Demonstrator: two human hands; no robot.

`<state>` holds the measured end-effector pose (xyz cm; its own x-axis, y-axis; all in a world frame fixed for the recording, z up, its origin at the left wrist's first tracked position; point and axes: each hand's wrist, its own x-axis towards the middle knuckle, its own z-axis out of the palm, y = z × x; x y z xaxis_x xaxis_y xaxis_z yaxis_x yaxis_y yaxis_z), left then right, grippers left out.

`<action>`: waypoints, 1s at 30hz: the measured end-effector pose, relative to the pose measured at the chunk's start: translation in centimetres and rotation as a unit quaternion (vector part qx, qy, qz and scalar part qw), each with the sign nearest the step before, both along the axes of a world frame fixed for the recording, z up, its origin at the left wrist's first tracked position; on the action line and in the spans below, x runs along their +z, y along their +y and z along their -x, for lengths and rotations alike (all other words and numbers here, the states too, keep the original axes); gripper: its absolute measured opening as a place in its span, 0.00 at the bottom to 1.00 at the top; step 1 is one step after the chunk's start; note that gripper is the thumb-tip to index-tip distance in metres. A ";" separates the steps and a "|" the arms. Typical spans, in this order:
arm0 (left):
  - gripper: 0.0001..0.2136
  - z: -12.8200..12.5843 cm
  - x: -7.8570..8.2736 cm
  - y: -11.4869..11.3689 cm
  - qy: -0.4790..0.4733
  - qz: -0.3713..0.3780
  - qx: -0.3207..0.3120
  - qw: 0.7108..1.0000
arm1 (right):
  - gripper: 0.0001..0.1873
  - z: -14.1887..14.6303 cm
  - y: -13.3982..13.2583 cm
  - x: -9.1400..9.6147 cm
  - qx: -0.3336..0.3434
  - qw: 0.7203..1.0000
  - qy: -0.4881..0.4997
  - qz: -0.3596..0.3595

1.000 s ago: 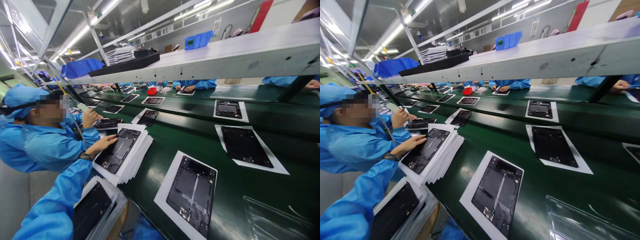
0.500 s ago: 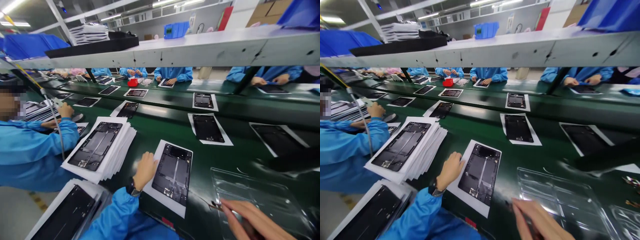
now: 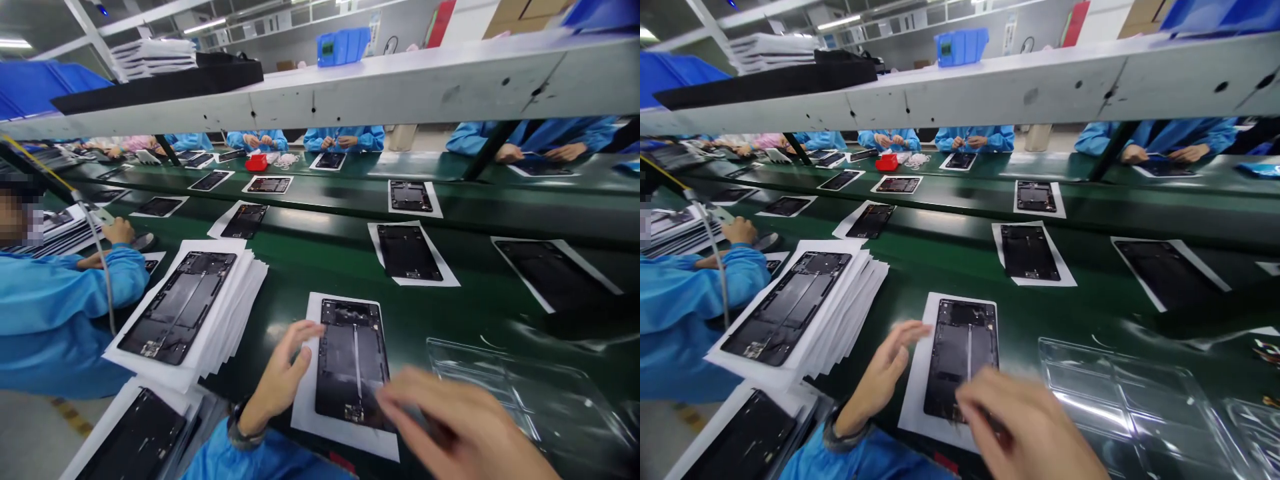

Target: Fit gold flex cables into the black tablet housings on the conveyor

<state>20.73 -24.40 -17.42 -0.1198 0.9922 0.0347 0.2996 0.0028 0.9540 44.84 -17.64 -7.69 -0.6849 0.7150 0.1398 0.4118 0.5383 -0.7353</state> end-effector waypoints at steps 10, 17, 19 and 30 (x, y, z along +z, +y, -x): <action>0.13 -1.5 -3.9 3.0 0.296 -0.006 0.011 0.955 | 0.06 11.1 14.2 -11.0 0.032 0.985 -0.104 0.131; 0.09 -0.1 -5.2 4.5 0.459 -0.063 -0.046 0.885 | 0.07 13.2 15.8 -13.9 0.043 0.976 -0.181 0.109; 0.09 -0.2 -5.5 4.7 0.455 -0.086 -0.049 0.885 | 0.04 13.6 16.3 -14.2 0.030 0.972 -0.208 0.106; 0.10 -0.1 -7.0 5.0 0.395 -0.162 -0.080 0.901 | 0.10 13.9 18.1 -14.7 0.026 0.955 -0.253 0.154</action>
<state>20.84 -19.42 -24.38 0.2134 0.9170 0.3370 0.8570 -0.3413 0.3861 30.89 0.46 -22.42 -0.6443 0.6326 -0.4298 0.7352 0.3575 -0.5759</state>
